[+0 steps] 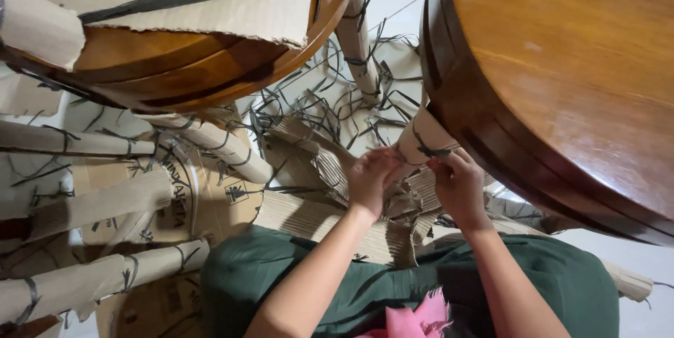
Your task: Wrapping wooden chair legs with protective cardboard and securing them with plastic ties for shipping.
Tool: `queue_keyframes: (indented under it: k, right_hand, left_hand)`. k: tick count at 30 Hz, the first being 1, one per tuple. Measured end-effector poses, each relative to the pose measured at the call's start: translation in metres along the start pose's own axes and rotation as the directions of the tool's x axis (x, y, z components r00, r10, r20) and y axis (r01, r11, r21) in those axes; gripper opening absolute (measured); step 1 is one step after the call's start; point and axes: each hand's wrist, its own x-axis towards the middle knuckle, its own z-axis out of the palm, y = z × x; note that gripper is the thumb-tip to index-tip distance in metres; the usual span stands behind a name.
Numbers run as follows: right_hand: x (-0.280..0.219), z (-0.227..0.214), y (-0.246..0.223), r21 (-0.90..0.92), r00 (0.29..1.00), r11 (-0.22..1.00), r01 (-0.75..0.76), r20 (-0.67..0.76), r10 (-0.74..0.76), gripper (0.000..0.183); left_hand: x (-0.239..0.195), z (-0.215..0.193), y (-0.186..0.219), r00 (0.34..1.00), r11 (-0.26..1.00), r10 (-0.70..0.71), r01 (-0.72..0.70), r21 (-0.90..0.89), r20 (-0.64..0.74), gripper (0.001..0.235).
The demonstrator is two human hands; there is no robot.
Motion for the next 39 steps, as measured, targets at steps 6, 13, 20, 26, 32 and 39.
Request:
queue_keyframes:
  k: [6,13,20,26,32,39]
  right_hand:
    - [-0.006,0.002,0.005,0.028,1.000,1.000,-0.015,-0.013,0.015,0.009]
    - [-0.008,-0.008,-0.008,0.055,0.999,0.998,-0.044,0.002,0.044,0.015]
    - [-0.020,-0.014,-0.010,0.009,0.991,0.994,-0.105,0.085,0.104,0.011]
    - [-0.031,-0.015,-0.017,-0.118,0.953,0.967,-0.226,0.180,0.245,0.020]
    - [-0.029,-0.009,-0.033,0.077,0.961,0.966,-0.247,0.151,0.233,0.016]
    - [-0.016,-0.025,-0.071,-0.204,0.994,0.974,0.095,-0.032,-0.104,0.009]
  left_hand:
    - [-0.004,0.005,-0.017,0.988,0.916,0.156,-0.151,0.372,0.016,0.017]
    - [0.011,-0.012,-0.022,0.820,0.623,0.455,-0.572,0.534,0.348,0.013]
    - [0.033,-0.016,0.000,0.514,0.219,0.610,-0.841,0.495,0.603,0.016]
    - [0.040,-0.019,0.000,0.257,-0.183,0.643,-0.864,0.470,0.722,0.017]
    - [0.046,-0.023,-0.006,0.041,-0.407,0.589,-0.847,0.341,0.807,0.010]
    - [0.044,-0.026,-0.006,0.116,-0.330,0.567,-0.876,0.353,0.816,0.009]
